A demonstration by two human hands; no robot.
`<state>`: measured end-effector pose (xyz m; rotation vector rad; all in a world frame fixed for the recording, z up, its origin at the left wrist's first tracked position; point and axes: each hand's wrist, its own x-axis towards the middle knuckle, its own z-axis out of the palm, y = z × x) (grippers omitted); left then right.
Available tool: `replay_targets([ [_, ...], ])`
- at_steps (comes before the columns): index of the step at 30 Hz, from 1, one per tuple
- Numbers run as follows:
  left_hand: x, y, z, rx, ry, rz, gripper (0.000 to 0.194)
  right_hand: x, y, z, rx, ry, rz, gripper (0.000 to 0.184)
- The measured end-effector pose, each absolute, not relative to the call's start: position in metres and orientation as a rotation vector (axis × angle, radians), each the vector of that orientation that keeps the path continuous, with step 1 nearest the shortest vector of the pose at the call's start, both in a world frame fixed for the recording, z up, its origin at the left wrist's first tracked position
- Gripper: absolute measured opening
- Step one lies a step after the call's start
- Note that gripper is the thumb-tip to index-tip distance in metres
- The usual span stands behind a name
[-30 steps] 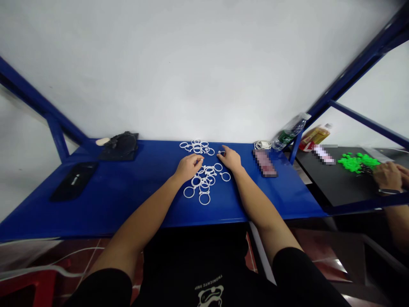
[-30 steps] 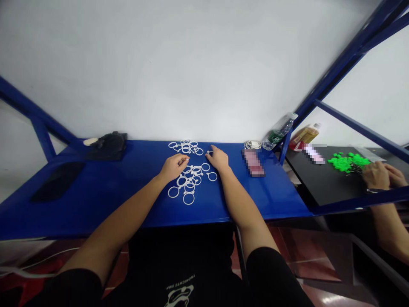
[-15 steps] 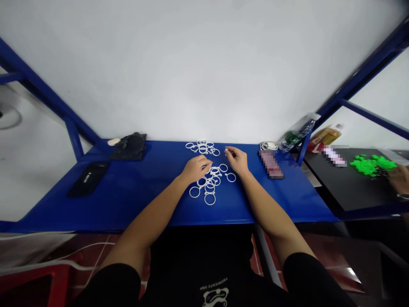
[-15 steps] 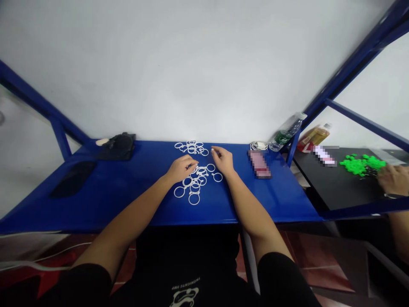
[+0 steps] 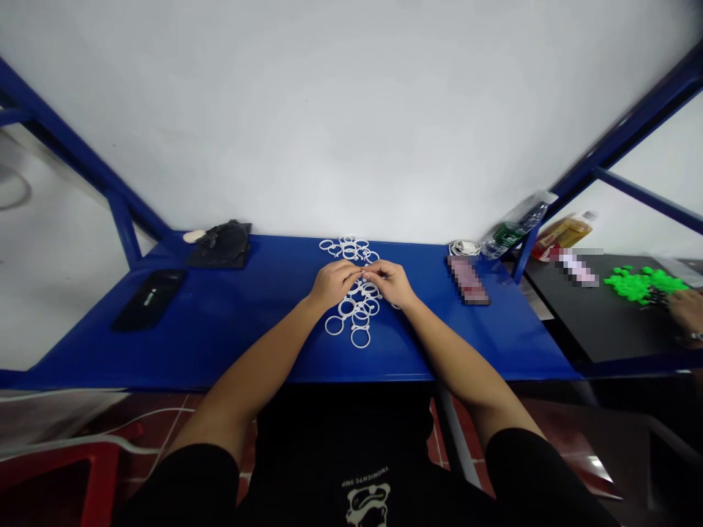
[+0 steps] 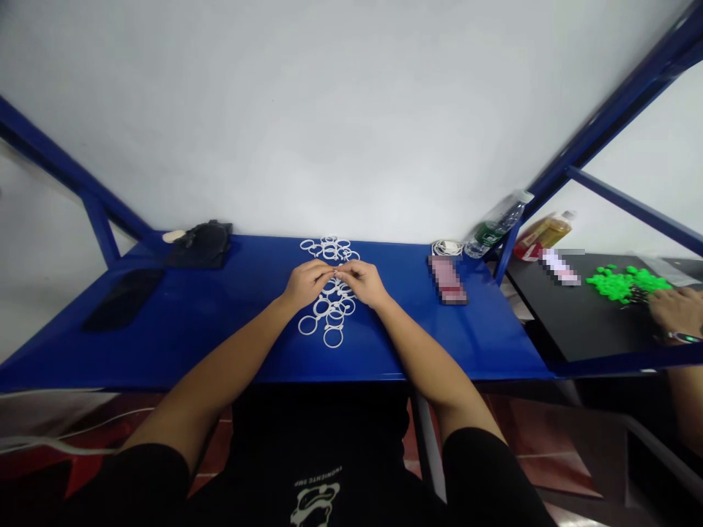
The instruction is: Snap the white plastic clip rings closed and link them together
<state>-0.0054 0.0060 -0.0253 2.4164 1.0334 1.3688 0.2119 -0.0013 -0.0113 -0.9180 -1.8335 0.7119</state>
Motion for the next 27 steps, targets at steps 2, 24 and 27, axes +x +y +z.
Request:
replay_targets([
  [2, -0.005, 0.006, -0.027, 2.413, 1.039, 1.353, 0.029, 0.211, 0.001, -0.016, -0.938, -1.777, 0.809, 0.048],
  [24, 0.004, 0.007, -0.030, 2.473, 0.931, 0.756, 0.027, 0.238, 0.040, -0.031, -1.400, -2.185, 0.353, 0.040],
  [27, 0.004, 0.004, -0.026, 2.472, 0.885, 0.754, 0.025, 0.236, 0.038, -0.030, -1.461, -2.202, 0.327, 0.045],
])
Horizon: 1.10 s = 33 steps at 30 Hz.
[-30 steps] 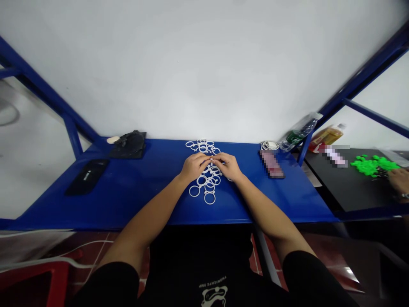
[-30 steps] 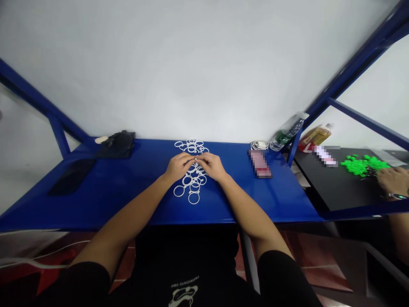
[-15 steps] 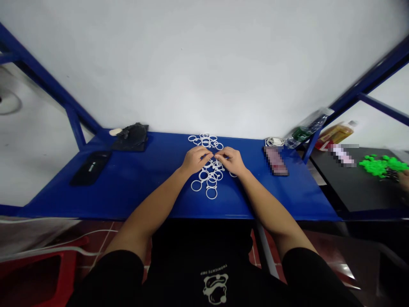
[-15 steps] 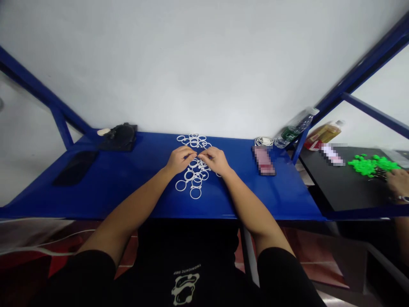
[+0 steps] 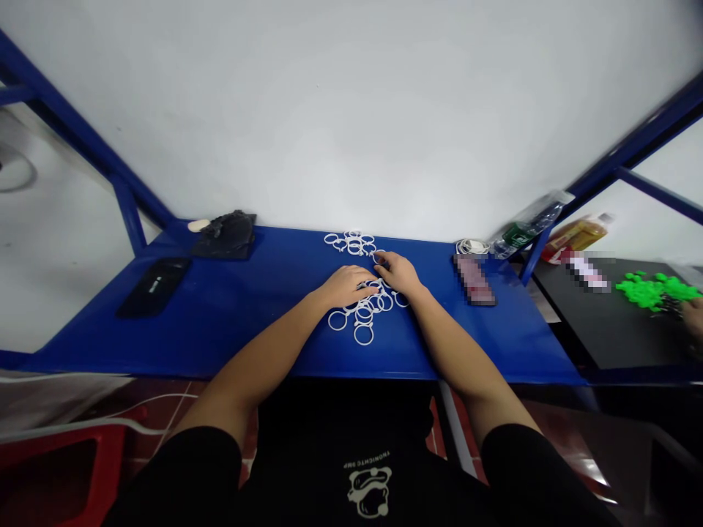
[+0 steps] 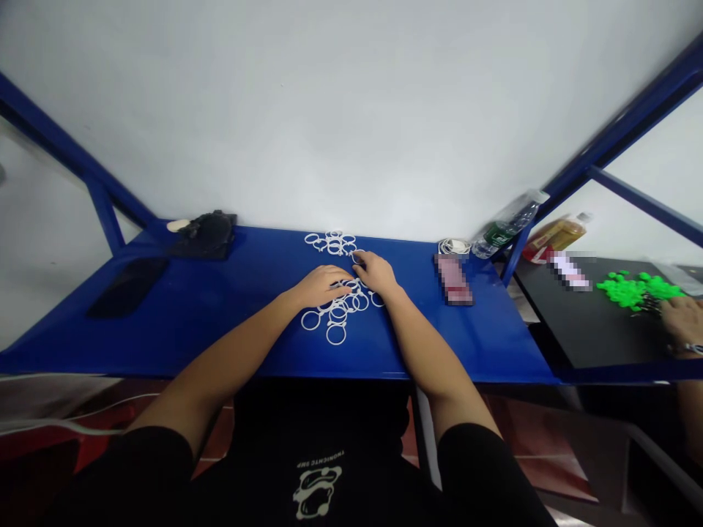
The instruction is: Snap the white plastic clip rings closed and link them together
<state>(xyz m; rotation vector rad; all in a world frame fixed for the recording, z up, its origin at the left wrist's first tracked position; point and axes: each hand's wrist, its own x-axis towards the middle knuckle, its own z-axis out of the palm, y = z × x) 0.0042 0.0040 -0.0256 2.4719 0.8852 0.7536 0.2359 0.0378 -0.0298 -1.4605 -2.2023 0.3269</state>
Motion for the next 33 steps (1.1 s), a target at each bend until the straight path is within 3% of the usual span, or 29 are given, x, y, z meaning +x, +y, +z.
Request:
replay_targets([
  [7, 0.002, 0.004, -0.027, 2.393, 0.940, 0.858, 0.026, 0.240, 0.034, -0.028, -1.523, -2.171, 0.301, 0.041],
  [14, -0.006, 0.016, -0.030, 2.351, 1.190, 0.918, 0.026, 0.231, 0.027, -0.017, -1.639, -2.106, 0.398, 0.058],
  [19, -0.005, 0.015, -0.028, 2.329, 1.231, 0.850, 0.025, 0.229, 0.023, -0.007, -1.797, -2.199, 0.385, 0.026],
  [26, -0.006, 0.019, -0.035, 2.352, 1.238, 0.992, 0.025, 0.227, 0.014, -0.012, -1.306, -2.117, 0.383, 0.025],
  [29, -0.008, 0.022, -0.039, 2.404, 1.174, 1.044, 0.016, 0.221, 0.008, -0.014, -1.080, -2.138, 0.438, 0.027],
  [33, -0.010, 0.023, -0.041, 2.463, 1.113, 1.146, 0.017, 0.217, 0.003, -0.014, -0.991, -2.123, 0.481, 0.028],
])
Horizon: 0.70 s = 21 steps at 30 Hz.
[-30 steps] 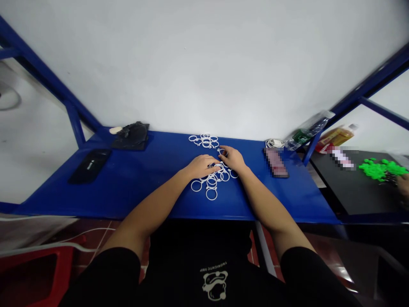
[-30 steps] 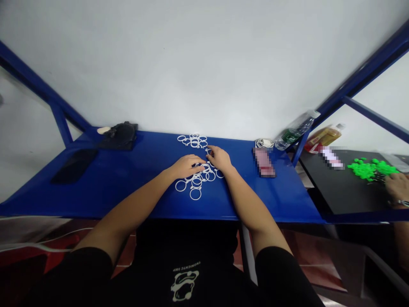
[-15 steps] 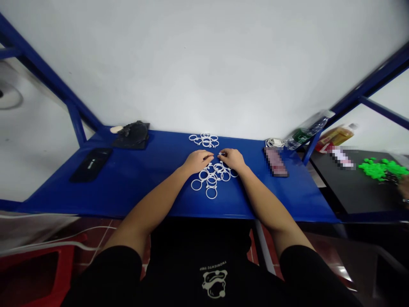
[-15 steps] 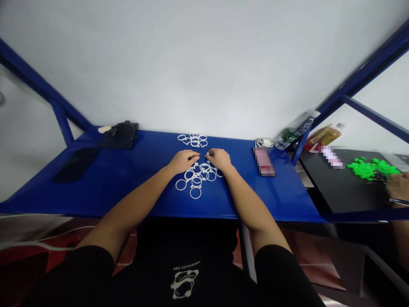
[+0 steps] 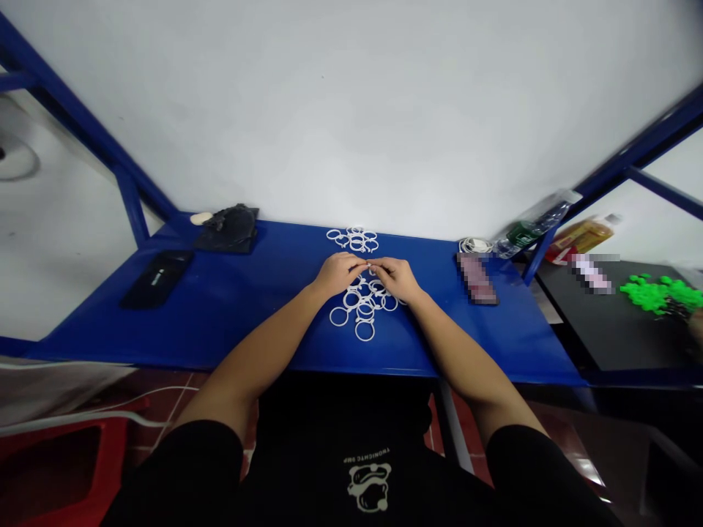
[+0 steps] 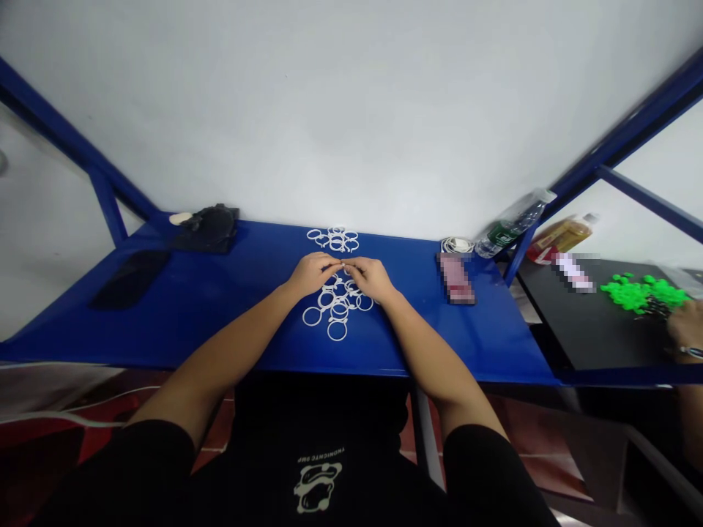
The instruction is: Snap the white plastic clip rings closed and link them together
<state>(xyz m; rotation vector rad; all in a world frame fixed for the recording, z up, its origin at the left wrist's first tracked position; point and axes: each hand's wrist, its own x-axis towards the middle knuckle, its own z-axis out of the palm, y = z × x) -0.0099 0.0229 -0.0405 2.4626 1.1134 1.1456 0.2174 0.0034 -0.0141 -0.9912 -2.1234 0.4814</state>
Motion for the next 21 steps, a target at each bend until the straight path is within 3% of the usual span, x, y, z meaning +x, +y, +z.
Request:
replay_targets([
  [15, 0.003, 0.019, -0.038, 2.534, 1.161, 1.258, 0.023, 0.214, 0.006, -0.010, -0.987, -2.106, 0.434, 0.029],
  [21, -0.015, 0.036, -0.032, 2.452, 1.386, 1.191, 0.024, 0.222, 0.008, -0.014, -1.116, -2.120, 0.246, 0.031],
])
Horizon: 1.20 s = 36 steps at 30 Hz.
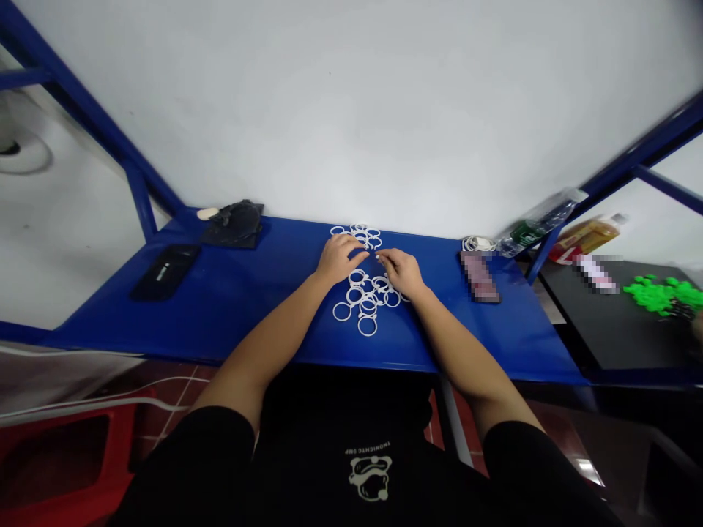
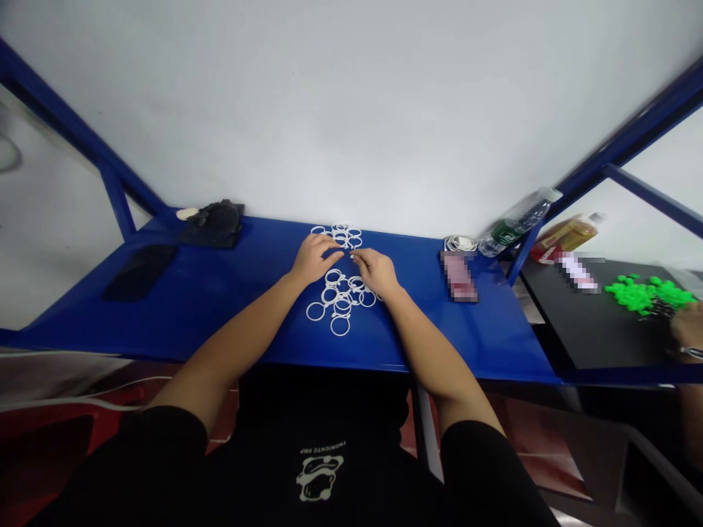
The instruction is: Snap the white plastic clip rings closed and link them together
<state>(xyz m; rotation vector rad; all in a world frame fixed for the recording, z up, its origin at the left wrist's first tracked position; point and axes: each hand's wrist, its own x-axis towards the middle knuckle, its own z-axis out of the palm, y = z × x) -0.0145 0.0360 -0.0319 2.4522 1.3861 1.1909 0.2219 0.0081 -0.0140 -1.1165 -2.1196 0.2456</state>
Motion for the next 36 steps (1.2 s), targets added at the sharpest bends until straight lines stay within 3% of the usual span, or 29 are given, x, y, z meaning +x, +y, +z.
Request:
replay_targets([
  [7, -0.030, 0.046, -0.039, 2.328, 1.737, 0.808, 0.051, 0.235, 0.013, -0.014, -1.179, -2.186, 0.201, 0.030],
  [17, -0.031, 0.048, -0.048, 2.394, 1.517, 1.026, 0.016, 0.233, 0.015, -0.017, -1.107, -2.179, 0.292, 0.026],
  [25, -0.006, 0.017, -0.028, 2.202, 1.164, 1.301, 0.022, 0.228, 0.007, -0.014, -0.985, -2.125, 0.208, 0.027],
  [36, -0.003, 0.011, -0.025, 2.331, 1.073, 1.272, 0.015, 0.225, 0.003, -0.009, -0.933, -2.140, 0.219, 0.027],
])
